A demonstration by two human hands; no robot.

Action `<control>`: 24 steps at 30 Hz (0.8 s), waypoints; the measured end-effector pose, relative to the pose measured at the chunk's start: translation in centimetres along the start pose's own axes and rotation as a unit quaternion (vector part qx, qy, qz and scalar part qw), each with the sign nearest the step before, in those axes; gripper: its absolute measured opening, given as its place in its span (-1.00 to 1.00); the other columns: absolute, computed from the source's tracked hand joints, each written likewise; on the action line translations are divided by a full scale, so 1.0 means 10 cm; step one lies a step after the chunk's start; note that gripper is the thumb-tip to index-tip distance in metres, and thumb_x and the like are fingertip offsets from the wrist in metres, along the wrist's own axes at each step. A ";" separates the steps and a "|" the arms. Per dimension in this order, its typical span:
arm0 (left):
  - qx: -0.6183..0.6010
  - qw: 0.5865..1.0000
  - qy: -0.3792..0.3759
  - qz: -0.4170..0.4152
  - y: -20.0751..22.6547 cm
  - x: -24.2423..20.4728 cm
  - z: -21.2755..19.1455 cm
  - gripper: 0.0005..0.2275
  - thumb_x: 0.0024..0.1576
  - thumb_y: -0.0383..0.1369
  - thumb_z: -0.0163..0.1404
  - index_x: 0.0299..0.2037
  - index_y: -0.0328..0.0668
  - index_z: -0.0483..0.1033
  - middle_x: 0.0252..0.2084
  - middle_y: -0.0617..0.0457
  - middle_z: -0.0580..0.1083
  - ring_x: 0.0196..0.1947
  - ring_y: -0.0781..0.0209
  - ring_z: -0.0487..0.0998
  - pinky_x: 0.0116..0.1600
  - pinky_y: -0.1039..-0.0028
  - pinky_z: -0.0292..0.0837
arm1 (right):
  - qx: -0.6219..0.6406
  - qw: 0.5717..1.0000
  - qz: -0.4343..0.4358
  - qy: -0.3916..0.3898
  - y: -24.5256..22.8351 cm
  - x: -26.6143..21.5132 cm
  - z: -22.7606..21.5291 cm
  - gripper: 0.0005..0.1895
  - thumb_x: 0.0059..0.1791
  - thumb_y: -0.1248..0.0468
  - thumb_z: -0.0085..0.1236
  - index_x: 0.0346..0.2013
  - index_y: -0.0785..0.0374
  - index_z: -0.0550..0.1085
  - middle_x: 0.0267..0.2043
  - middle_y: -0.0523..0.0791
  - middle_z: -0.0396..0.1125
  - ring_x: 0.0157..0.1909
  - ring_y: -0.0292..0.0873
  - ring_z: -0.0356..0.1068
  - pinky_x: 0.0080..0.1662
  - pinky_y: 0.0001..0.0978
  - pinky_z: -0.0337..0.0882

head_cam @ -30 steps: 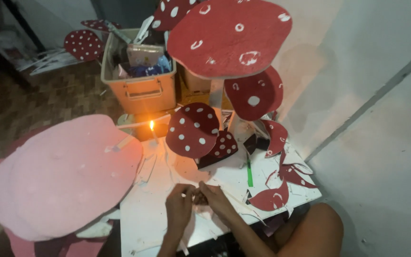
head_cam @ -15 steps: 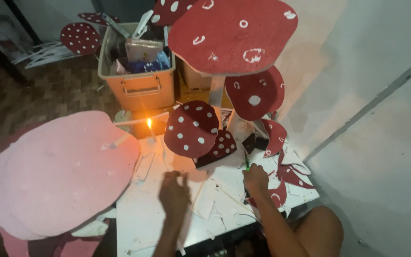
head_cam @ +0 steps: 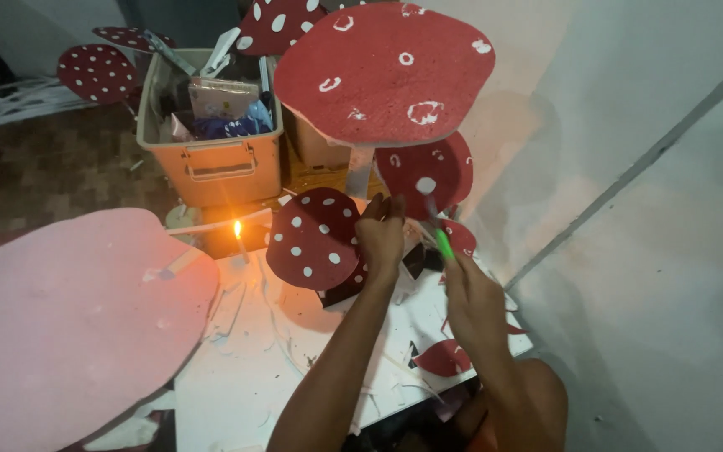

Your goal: Adding white decorative dots to red foam mushroom caps using a candle flame for bonding.

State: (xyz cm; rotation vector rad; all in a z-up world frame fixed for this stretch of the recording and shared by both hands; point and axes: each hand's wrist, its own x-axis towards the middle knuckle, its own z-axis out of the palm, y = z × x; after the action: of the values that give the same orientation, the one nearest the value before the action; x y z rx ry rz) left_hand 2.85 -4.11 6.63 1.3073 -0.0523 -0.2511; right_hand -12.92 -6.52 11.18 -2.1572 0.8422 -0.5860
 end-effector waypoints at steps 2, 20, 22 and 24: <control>-0.052 0.999 0.005 0.000 0.06 -0.03 0.08 -0.46 0.13 -0.26 0.05 0.29 -0.41 0.30 0.10 -0.28 0.47 0.09 0.00 0.51 0.08 0.25 0.43 | -0.032 0.999 -0.032 -0.015 -0.26 0.15 0.00 -0.57 0.10 -0.01 -0.26 -0.07 0.15 0.51 -0.23 0.12 0.46 -0.03 0.22 0.42 0.04 0.16 0.35; -0.092 0.989 0.112 0.011 -0.31 0.40 0.51 -0.72 0.04 -0.28 0.14 -0.04 -0.07 0.64 -0.26 -0.06 0.62 -0.18 -0.02 0.64 -0.12 0.26 0.54 | -0.363 0.882 -0.290 0.076 -0.55 0.60 0.36 -0.72 0.11 0.17 -0.20 -0.36 0.20 0.41 -0.61 -0.08 0.30 -0.52 0.06 0.46 -0.40 -0.07 0.48; -0.122 0.986 0.116 0.012 -0.26 0.32 0.52 -0.74 0.02 -0.27 0.16 -0.08 -0.04 0.66 -0.28 -0.04 0.63 -0.21 0.00 0.65 -0.12 0.26 0.54 | -0.371 0.873 -0.307 0.081 -0.55 0.65 0.41 -0.73 0.10 0.18 -0.21 -0.33 0.23 0.42 -0.61 -0.06 0.30 -0.52 0.08 0.47 -0.40 -0.02 0.48; -0.140 0.984 0.109 0.033 -0.09 0.15 0.45 -0.76 0.07 -0.37 0.10 -0.07 -0.18 0.64 -0.25 -0.14 0.62 -0.17 -0.09 0.64 -0.05 0.23 0.52 | -0.386 0.863 -0.311 0.096 -0.56 0.74 0.47 -0.69 0.07 0.21 -0.11 -0.55 0.16 0.39 -0.70 -0.14 0.25 -0.60 -0.03 0.43 -0.50 -0.23 0.46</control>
State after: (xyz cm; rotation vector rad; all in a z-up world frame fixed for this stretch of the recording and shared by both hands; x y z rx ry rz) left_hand 3.37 -8.88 6.79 1.0443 0.1210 -0.0544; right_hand -2.84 -6.76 13.58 -3.2003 0.4924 -0.8976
